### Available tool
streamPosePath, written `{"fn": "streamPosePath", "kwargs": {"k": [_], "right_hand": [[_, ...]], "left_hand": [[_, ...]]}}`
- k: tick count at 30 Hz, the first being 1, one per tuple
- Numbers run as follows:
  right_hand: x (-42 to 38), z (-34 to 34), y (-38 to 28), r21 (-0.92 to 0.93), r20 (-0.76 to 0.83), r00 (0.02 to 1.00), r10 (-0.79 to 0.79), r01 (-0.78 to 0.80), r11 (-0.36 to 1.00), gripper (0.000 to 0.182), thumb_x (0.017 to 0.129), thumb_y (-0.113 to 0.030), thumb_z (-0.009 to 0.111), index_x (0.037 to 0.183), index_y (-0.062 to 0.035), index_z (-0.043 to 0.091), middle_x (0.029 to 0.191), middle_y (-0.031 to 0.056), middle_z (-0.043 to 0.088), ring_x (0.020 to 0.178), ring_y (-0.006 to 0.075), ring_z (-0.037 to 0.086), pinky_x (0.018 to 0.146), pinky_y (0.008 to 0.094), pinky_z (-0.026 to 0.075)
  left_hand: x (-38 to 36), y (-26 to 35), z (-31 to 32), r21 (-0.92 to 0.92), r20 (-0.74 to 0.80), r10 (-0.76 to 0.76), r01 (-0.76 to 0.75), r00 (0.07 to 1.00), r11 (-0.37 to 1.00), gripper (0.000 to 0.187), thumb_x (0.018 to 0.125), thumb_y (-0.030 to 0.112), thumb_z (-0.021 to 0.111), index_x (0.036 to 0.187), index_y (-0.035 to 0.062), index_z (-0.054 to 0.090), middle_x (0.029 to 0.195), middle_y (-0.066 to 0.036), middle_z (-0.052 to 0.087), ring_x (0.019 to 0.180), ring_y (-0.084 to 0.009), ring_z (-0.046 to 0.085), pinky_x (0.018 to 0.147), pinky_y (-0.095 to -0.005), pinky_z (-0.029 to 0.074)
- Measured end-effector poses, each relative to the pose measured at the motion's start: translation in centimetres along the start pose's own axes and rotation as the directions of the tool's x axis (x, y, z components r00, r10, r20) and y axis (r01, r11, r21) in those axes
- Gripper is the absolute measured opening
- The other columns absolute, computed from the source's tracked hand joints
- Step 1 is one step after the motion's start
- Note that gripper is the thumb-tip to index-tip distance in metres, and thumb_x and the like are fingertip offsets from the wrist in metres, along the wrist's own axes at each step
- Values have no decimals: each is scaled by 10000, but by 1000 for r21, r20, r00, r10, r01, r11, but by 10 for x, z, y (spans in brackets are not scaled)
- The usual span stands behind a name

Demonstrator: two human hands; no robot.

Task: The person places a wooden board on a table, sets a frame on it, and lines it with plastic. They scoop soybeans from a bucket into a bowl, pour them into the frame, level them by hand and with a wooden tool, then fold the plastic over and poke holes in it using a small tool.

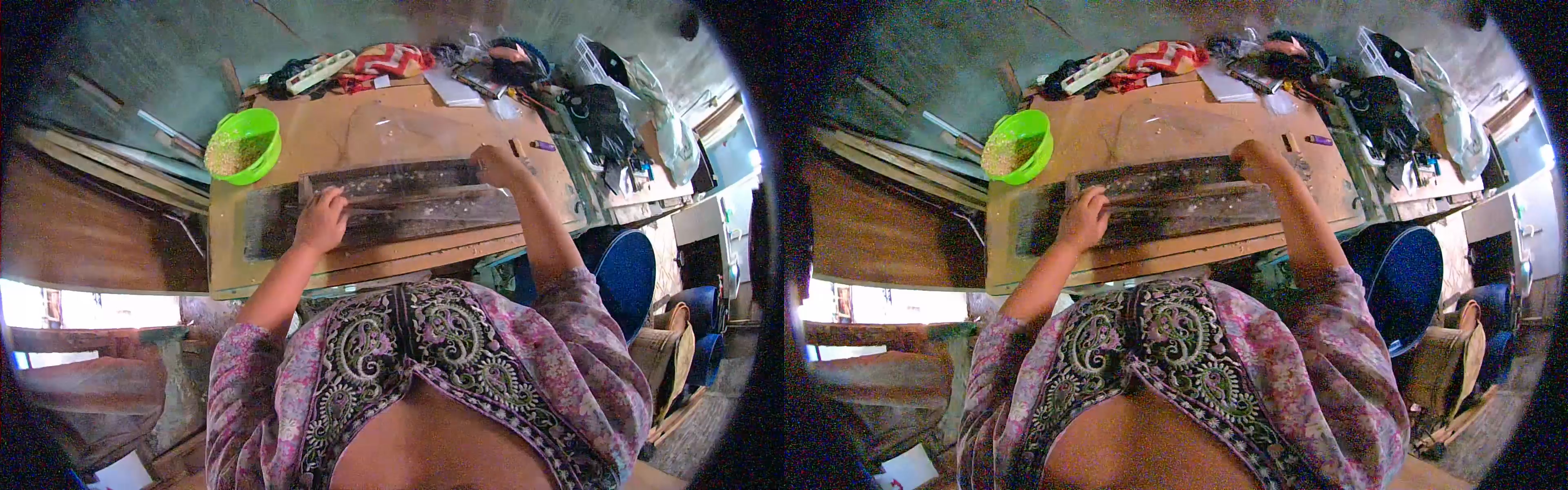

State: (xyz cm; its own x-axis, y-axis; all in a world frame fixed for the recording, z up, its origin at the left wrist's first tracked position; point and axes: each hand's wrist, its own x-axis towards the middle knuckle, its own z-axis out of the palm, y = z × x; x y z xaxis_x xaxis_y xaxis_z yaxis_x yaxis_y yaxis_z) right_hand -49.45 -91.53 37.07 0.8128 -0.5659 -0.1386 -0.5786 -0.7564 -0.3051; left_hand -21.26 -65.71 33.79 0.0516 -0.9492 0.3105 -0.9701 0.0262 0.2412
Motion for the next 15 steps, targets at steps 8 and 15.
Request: {"fn": "streamPosePath", "kwargs": {"k": [8, 15], "right_hand": [[21, 111, 135, 674, -336, 865, 371, -54, 736, 413, 743, -296, 584, 1072, -60, 502, 922, 175, 578, 867, 299, 552, 760, 348, 430], [-3, 47, 48, 338, -79, 889, 451, -402, 851, 540, 667, -315, 662, 1117, -84, 474, 994, 170, 562, 932, 299, 535, 787, 354, 423]], "left_hand": [[-26, -26, -8, 160, 130, 34, -55, 991, 986, 556, 740, 300, 535, 1204, 48, 360, 1299, -176, 269, 1185, -345, 277, 955, -435, 230], [-10, -62, 5, -71, -94, -401, 396, 911, 916, 498, 719, 249, 600, 1129, 30, 423, 942, -192, 547, 850, -324, 539, 746, -377, 430]]}}
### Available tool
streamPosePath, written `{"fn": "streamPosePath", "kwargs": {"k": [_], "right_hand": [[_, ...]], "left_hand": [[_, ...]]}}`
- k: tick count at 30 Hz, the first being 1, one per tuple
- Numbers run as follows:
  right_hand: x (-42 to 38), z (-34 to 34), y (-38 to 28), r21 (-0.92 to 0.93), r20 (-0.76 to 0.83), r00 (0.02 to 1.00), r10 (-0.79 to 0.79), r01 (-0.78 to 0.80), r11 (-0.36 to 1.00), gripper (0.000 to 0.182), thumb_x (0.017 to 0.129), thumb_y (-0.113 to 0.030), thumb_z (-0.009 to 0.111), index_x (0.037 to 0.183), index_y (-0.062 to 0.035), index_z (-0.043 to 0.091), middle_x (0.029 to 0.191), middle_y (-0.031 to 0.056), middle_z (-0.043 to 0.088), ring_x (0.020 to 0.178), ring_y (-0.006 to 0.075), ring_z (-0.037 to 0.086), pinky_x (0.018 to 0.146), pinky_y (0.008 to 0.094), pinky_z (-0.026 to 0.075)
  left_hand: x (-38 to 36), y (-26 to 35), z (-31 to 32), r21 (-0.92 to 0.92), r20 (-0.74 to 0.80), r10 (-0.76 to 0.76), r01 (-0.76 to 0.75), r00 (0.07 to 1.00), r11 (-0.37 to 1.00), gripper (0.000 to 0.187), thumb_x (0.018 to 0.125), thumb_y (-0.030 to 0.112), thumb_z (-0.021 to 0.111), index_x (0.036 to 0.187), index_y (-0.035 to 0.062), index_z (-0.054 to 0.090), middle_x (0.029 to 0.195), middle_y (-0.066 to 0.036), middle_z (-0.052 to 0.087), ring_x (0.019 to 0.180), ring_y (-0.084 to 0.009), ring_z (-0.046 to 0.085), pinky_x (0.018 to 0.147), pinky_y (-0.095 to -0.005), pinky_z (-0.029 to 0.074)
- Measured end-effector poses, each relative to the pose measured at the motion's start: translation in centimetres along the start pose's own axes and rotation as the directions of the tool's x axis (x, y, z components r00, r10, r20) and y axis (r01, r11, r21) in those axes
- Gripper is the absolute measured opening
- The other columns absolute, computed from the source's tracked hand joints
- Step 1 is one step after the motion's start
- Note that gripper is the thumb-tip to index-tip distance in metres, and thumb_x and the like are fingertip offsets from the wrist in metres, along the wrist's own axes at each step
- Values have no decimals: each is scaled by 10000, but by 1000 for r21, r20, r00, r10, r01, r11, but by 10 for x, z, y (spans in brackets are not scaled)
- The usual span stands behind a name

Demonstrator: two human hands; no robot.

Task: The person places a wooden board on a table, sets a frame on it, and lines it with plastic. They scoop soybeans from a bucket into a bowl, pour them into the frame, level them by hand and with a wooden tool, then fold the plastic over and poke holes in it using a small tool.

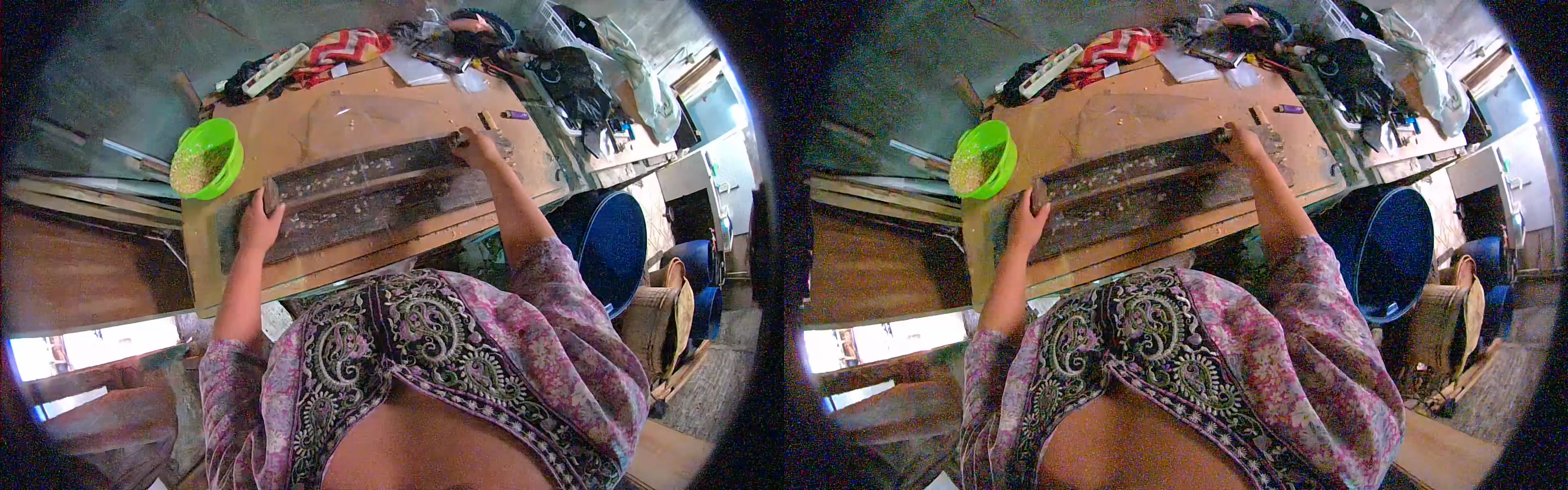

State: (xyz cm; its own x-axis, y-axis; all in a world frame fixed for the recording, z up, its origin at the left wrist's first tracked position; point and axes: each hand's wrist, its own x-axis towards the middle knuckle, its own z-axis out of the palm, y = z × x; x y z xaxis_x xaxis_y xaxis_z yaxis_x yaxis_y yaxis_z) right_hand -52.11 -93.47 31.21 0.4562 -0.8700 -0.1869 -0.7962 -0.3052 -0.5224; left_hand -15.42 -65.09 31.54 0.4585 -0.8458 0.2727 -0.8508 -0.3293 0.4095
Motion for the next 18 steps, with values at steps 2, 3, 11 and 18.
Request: {"fn": "streamPosePath", "kwargs": {"k": [2, 3, 11, 18], "right_hand": [[6, 7, 10, -127, -127, 992, -20, 4, 992, 521, 649, -315, 673, 1074, -68, 500, 941, 159, 583, 890, 297, 551, 769, 346, 431], [7, 9, 14, -124, -117, 993, -26, 11, 992, 521, 649, -315, 673, 1074, -68, 500, 941, 159, 583, 890, 297, 551, 769, 346, 431], [-3, -40, -4, -303, 53, 981, -188, 195, 933, 187, 666, -204, 628, 760, -50, 582, 658, 71, 585, 556, 172, 523, 532, 321, 396], [39, -88, -27, 153, -26, 977, -213, 214, 965, 80, 687, -98, 587, 654, -44, 539, 594, 21, 530, 558, 103, 488, 522, 238, 388]], "left_hand": [[10, -5, -9, -46, 120, -84, 90, 989, 995, 473, 705, 246, 619, 1091, 33, 447, 844, -168, 557, 773, -297, 548, 687, -359, 435], [14, -5, -17, -81, 237, -167, 191, 957, 978, 448, 691, 243, 638, 1053, 37, 471, 745, -144, 568, 695, -269, 557, 628, -341, 440], [33, -20, -37, -296, 491, -127, 302, 862, 906, 176, 733, 187, 611, 741, 14, 580, 638, -18, 557, 568, -90, 488, 528, -249, 399], [88, -8, -72, -336, 565, -101, 340, 819, 878, 145, 790, 162, 537, 823, 21, 538, 677, -25, 542, 557, -94, 493, 487, -239, 400]]}}
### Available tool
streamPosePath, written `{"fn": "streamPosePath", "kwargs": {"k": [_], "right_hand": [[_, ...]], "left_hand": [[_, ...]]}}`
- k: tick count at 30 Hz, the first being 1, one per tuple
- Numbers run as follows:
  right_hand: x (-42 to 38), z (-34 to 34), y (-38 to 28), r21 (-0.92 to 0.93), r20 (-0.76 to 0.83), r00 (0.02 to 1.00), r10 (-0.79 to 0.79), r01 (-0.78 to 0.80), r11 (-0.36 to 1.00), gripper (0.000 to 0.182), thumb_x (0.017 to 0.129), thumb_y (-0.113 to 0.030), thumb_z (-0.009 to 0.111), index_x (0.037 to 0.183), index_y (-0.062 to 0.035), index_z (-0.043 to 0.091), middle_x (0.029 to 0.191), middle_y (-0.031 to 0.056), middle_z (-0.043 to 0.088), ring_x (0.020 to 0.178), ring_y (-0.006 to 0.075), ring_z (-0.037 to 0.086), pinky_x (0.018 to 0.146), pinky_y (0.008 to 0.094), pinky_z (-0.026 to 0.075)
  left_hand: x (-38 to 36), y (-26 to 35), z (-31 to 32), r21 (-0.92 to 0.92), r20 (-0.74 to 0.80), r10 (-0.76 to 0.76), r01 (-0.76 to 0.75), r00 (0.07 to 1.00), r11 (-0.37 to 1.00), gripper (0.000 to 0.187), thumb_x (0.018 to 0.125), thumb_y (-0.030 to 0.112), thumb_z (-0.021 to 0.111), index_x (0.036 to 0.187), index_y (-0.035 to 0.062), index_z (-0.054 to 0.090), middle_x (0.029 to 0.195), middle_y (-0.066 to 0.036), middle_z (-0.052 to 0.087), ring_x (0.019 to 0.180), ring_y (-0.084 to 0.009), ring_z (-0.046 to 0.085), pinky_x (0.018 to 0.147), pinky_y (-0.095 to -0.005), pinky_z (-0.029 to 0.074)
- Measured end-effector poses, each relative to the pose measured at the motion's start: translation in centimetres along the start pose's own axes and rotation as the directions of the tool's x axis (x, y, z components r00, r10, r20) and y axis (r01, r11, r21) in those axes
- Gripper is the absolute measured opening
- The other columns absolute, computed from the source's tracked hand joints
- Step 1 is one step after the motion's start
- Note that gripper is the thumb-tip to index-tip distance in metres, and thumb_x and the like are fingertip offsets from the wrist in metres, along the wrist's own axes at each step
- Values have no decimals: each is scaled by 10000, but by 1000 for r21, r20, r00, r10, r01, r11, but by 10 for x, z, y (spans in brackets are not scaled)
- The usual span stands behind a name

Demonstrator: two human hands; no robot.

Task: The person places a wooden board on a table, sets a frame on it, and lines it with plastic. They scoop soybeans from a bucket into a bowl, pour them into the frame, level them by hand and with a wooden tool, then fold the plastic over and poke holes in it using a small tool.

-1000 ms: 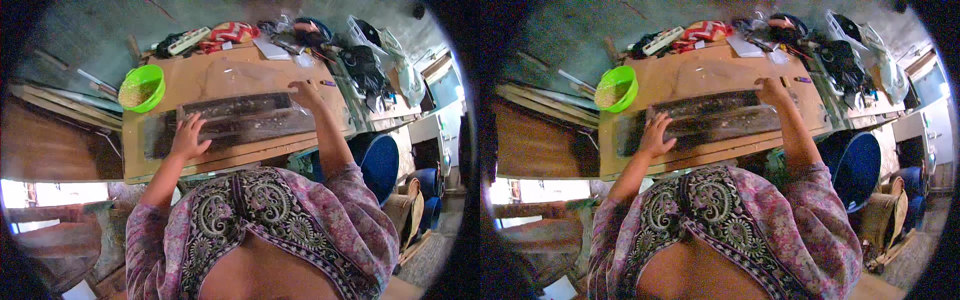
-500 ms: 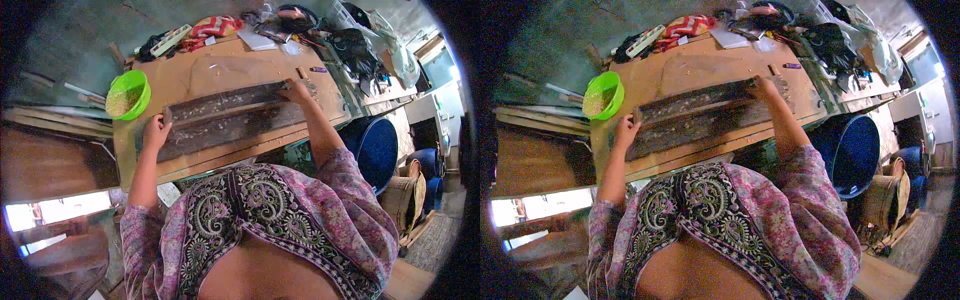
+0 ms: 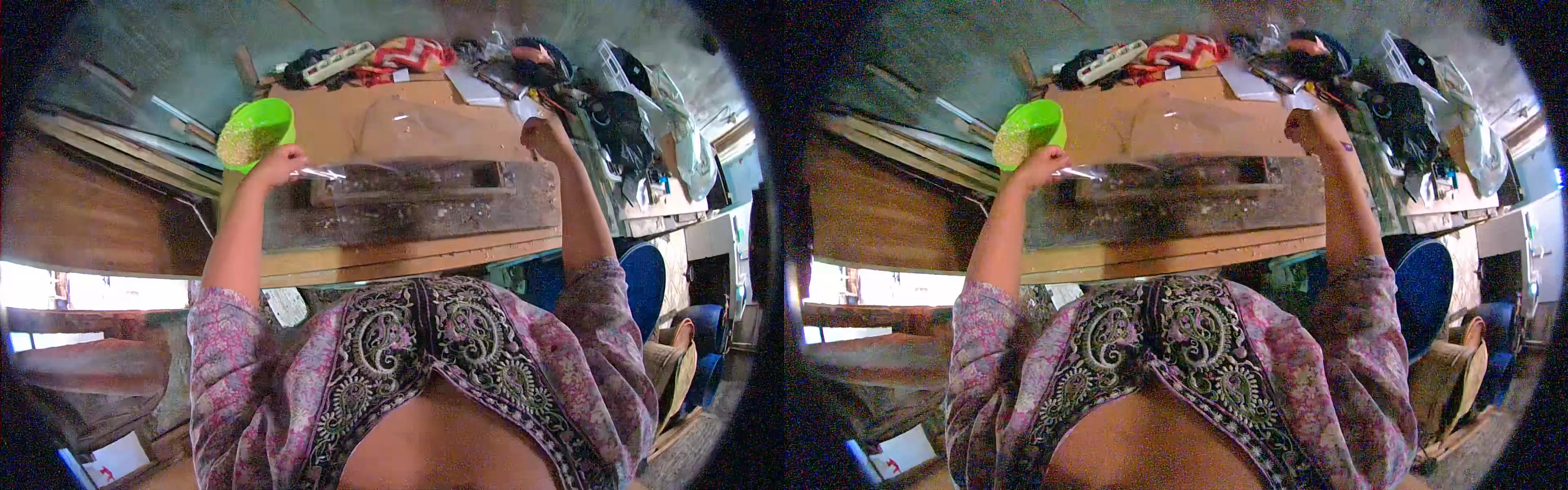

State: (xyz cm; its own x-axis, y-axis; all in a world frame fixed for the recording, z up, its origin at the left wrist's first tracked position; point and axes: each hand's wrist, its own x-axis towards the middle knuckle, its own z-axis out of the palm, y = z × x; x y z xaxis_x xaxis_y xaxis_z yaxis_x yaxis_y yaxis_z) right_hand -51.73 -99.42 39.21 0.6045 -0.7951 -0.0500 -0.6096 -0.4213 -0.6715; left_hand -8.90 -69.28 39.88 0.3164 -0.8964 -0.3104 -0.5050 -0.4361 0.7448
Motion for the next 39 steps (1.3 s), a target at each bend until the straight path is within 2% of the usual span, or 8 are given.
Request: {"fn": "streamPosePath", "kwargs": {"k": [10, 12, 14, 16, 21, 23, 26, 39], "right_hand": [[25, 0, 30, 387, -424, 896, -132, 311, 868, 146, 701, -24, 602, 840, -6, 560, 722, 27, 552, 670, 138, 532, 634, 251, 439], [-1, -1, -16, 149, -618, 763, -192, 353, 924, 230, 699, -27, 611, 927, -31, 577, 798, 41, 583, 732, 152, 561, 687, 261, 451], [-21, -10, -35, -69, -650, 696, -305, 346, 936, 257, 694, -22, 612, 948, -41, 579, 832, 61, 587, 756, 167, 569, 698, 268, 452], [-33, -8, -31, -425, -679, 515, -524, 306, 852, 195, 710, -41, 591, 905, -39, 586, 877, 110, 578, 791, 192, 567, 701, 268, 447], [-60, 54, 29, -494, -510, 576, -639, 412, 765, 75, 738, -87, 527, 766, -29, 566, 826, 108, 547, 810, 261, 515, 712, 331, 417], [-61, 83, 59, 33, -578, 746, -333, 429, 903, 81, 701, -69, 530, 762, -33, 569, 808, 98, 538, 819, 287, 501, 725, 366, 404], [-80, 92, 43, -612, -408, 731, -547, 226, 758, 116, 661, -82, 526, 760, -59, 583, 835, 63, 551, 881, 261, 490, 768, 364, 387], [-98, 90, 43, -542, -339, 839, -426, 196, 817, 314, 619, 23, 462, 854, -118, 615, 1064, 24, 533, 1039, 238, 442, 886, 388, 318]], "left_hand": [[14, 11, -11, -152, -463, 67, -154, 884, 976, 129, 781, 90, 524, 875, 12, 484, 743, -78, 563, 627, -161, 592, 523, -247, 450], [16, 12, -13, -252, -549, 59, -233, 834, 939, 137, 777, 87, 531, 883, 13, 486, 744, -78, 566, 619, -160, 589, 540, -245, 453], [7, 17, -13, 196, -747, 391, -384, 537, 902, 141, 781, 84, 538, 894, 15, 490, 757, -81, 571, 635, -143, 576, 552, -243, 449], [5, 9, -11, 73, -749, 326, -416, 577, 906, 134, 785, 78, 535, 896, 15, 492, 769, -80, 570, 650, -139, 569, 557, -242, 449], [7, -43, 25, -367, -609, 58, -346, 791, 864, 92, 804, 52, 506, 885, 10, 493, 764, -63, 556, 659, -126, 554, 565, -239, 447], [6, -57, 38, -282, -593, 52, -267, 804, 921, 93, 807, 61, 504, 878, 5, 485, 740, -55, 544, 616, -120, 538, 543, -231, 439], [10, -72, 50, -346, -522, -12, -199, 853, 917, 94, 806, 74, 505, 872, 11, 483, 719, -42, 535, 549, -99, 498, 509, -231, 430], [9, -77, 45, 216, -567, 130, -5, 813, 976, 267, 732, 151, 563, 955, 16, 506, 931, -155, 553, 875, -298, 531, 763, -354, 423]]}}
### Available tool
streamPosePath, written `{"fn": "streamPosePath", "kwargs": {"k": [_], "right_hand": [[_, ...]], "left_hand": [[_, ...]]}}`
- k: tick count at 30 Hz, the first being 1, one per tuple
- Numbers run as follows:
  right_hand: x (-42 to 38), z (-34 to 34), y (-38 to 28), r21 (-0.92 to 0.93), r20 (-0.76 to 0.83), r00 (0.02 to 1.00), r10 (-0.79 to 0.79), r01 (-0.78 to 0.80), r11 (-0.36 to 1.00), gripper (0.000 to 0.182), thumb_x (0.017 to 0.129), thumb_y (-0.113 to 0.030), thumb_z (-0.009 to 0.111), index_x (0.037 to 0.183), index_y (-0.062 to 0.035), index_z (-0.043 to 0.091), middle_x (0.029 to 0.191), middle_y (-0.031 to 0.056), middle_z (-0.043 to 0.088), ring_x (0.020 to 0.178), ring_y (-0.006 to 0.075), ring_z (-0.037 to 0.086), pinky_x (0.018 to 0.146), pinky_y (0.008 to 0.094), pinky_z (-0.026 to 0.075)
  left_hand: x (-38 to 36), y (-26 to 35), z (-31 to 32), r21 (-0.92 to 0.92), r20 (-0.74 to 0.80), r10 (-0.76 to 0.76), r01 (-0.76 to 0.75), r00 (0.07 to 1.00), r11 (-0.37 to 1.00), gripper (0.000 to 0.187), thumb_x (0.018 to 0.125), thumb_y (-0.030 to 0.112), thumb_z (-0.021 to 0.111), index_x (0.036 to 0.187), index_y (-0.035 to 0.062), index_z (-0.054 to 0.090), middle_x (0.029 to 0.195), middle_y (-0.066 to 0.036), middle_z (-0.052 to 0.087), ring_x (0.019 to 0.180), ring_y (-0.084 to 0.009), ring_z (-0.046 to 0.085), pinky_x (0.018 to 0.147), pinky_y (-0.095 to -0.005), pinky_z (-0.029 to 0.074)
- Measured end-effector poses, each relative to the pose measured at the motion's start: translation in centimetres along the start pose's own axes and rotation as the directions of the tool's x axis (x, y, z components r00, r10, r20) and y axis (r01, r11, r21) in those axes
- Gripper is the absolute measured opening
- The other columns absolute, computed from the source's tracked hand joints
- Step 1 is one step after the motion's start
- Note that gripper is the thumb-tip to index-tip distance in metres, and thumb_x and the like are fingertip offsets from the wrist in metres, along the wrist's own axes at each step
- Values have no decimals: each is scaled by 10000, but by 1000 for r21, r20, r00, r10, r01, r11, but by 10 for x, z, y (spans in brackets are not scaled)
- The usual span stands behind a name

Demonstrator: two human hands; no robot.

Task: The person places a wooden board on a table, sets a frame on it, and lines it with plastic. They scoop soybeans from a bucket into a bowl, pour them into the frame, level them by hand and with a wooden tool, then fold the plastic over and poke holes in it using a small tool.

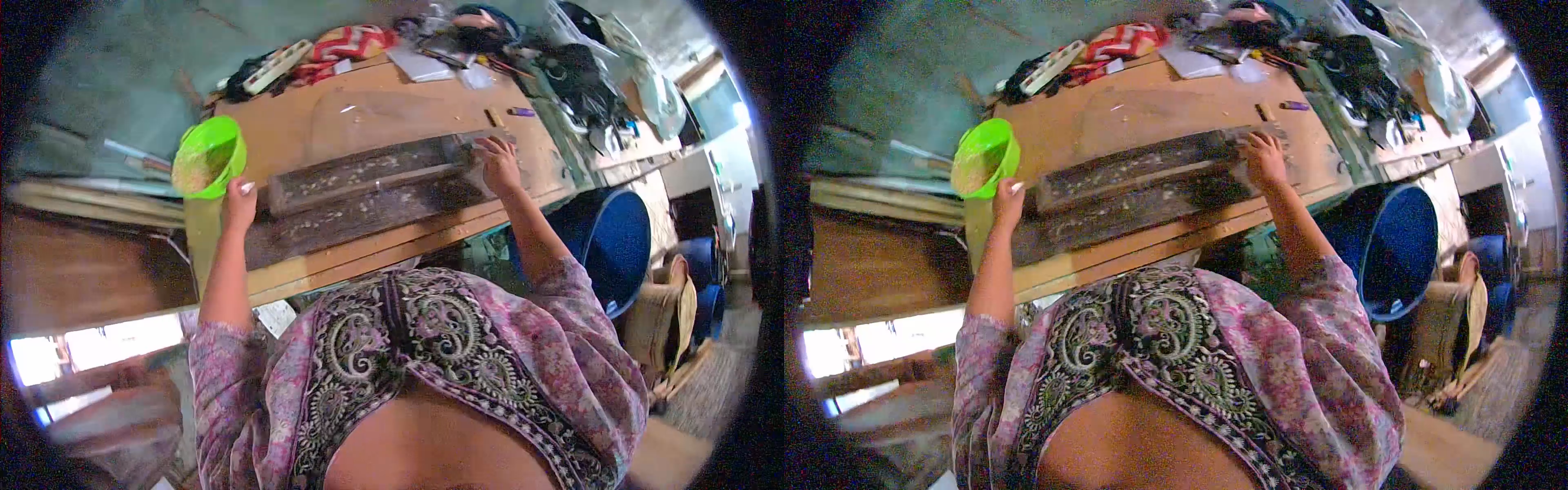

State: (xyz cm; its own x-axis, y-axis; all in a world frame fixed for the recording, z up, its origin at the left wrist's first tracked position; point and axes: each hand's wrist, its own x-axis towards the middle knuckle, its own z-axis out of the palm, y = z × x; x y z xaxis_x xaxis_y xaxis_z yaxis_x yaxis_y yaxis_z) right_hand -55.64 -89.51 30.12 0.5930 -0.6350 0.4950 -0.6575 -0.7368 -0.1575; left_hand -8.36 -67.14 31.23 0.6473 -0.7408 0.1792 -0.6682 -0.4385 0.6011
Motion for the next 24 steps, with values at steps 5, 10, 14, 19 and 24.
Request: {"fn": "streamPosePath", "kwargs": {"k": [5, 10, 14, 19, 24], "right_hand": [[7, -14, -2, 7, -12, 998, 69, -69, 998, 354, 638, -65, 500, 968, -159, 586, 1069, 25, 529, 1065, 246, 414, 913, 369, 317], [14, -6, -7, -49, 252, 950, -185, 203, 978, 383, 645, -104, 525, 1011, -208, 569, 1136, -15, 488, 1118, 230, 369, 935, 357, 302], [6, 8, 8, -140, 382, 882, -275, 350, 926, 466, 710, -87, 464, 1126, -295, 498, 1204, -57, 454, 1154, 231, 343, 957, 404, 275], [21, -10, -1, -99, 445, 866, -230, 303, 948, 423, 712, -22, 404, 1078, -180, 546, 1254, -29, 406, 1182, 229, 315, 958, 382, 284], [27, 10, 11, -103, 316, 867, -385, 435, 895, 318, 755, -201, 491, 1070, -210, 541, 1165, 54, 469, 1042, 264, 436, 883, 343, 356]], "left_hand": [[-24, 35, -15, 253, 36, 483, -476, 875, 843, 438, 706, 181, 567, 1108, 51, 452, 1180, -175, 404, 1110, -311, 366, 905, -411, 301], [-39, 53, -28, 341, 421, 598, -730, 682, 593, 558, 681, 246, 576, 1181, 65, 404, 1284, -118, 325, 1200, -287, 279, 969, -460, 210], [-44, 52, -28, 368, 530, 491, -709, 691, 601, 602, 700, 344, 544, 1216, 80, 379, 1324, -74, 278, 1245, -261, 196, 991, -472, 168], [-49, 63, -28, 407, 561, 460, -713, 688, 571, 608, 710, 378, 529, 1225, 97, 369, 1330, -51, 273, 1248, -259, 188, 990, -485, 160], [-32, 62, -30, 376, 595, 497, -766, 631, 522, 559, 698, 415, 540, 1155, 103, 458, 1272, -43, 366, 1243, -254, 198, 991, -507, 141]]}}
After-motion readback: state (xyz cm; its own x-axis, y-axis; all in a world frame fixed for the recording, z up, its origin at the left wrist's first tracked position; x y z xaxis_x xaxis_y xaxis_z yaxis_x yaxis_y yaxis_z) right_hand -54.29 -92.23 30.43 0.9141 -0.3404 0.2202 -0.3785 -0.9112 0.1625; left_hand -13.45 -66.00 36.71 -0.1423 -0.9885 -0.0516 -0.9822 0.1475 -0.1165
